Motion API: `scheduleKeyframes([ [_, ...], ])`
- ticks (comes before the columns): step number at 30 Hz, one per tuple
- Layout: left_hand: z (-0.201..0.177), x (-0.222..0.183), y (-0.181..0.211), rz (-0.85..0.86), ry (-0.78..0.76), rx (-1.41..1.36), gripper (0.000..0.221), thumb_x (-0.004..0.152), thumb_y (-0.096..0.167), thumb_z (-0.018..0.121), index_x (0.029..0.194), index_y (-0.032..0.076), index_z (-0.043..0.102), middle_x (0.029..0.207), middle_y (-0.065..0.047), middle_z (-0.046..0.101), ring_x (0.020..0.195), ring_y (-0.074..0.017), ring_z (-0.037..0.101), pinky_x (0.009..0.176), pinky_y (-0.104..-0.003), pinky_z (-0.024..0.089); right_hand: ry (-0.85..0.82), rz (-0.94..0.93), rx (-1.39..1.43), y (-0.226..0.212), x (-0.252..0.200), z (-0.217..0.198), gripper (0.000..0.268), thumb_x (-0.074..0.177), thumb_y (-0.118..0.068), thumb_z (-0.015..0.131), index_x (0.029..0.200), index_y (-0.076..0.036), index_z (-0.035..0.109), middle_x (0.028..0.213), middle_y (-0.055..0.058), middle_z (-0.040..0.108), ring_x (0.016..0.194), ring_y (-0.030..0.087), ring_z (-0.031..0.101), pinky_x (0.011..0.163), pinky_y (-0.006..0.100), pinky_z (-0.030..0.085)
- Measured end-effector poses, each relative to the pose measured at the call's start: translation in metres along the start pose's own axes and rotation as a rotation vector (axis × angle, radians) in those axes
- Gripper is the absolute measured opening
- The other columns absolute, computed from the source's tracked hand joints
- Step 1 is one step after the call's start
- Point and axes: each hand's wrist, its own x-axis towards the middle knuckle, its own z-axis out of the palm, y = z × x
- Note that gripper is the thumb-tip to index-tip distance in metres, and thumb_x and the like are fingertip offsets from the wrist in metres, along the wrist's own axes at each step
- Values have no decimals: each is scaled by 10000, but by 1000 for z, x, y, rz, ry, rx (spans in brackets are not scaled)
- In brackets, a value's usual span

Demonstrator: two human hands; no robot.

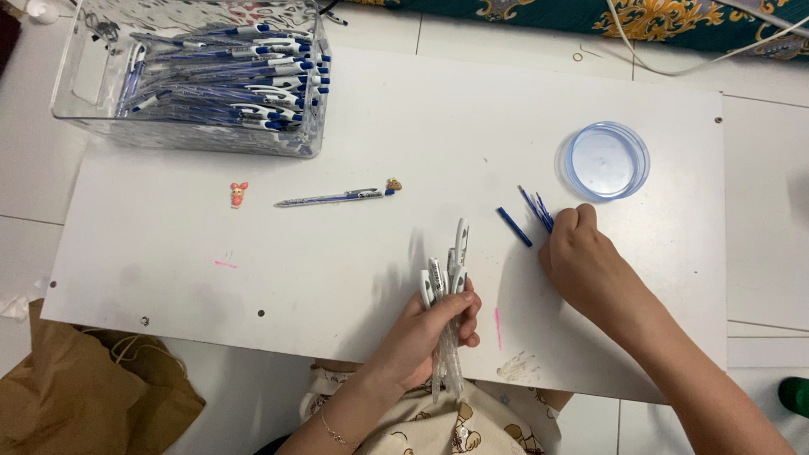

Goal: The person assembles pens by inserting ink refills into pen bodies, adding internal components, and attaching the end caps.

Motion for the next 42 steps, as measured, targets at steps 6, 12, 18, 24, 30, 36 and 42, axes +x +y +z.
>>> scheduleKeyframes([
  [6,6,4,-7,138,-104,52,281,1024,205,552,1198,7,650,1342,-198,650,1249,-321,624,1053,-451,504,-89,301,466,-26,-5,-59,198,1004,-108,438,847,-35,344,795,106,382,606,269,273,543,422,298],
  [12,16,20,-24,112,-83,-224,235,1005,119,550,1225,63,610,1463,-186,599,1335,-309,579,1083,-403,486,-239,208,871,-65,-26,-72,154,961,-197,481,1054,-77,503,1078,82,628,993,232,550,833,423,453],
  [18,40,15,-16,161,91,-219,477,946,141,521,1386,-10,624,1421,-142,649,1299,-215,596,1086,-316,468,10,155,927,-112,-24,-52,88,1030,-120,425,993,-52,465,1002,87,452,869,193,449,782,336,450],
  [24,44,18,-9,225,102,-205,514,951,165,482,1399,-62,594,1452,-163,628,1349,-210,569,1123,-300,442,26,289,1085,-128,-21,-43,114,1056,-171,375,995,-81,413,1017,76,383,840,174,416,740,312,435],
  [30,50,19,-5,264,149,-251,564,905,197,457,1374,-82,601,1392,-187,644,1310,-234,586,1145,-318,419,124,347,1289,-142,-13,-36,142,1054,-242,343,1051,-108,391,1050,71,366,881,178,397,760,316,406],
  [36,52,19,1,149,215,-246,485,893,168,453,1308,-38,594,1245,-111,629,1178,-181,581,1013,-297,423,233,399,1495,-146,-9,-30,195,1052,-314,312,1106,-135,369,1083,66,350,923,181,377,781,319,377],
  [42,38,35,-20,321,256,-199,215,1009,282,600,984,74,554,833,-25,545,827,-167,594,775,-318,520,340,437,1700,-144,-6,-23,257,1051,-385,281,1161,-163,348,1116,61,334,964,185,357,801,322,348],
])
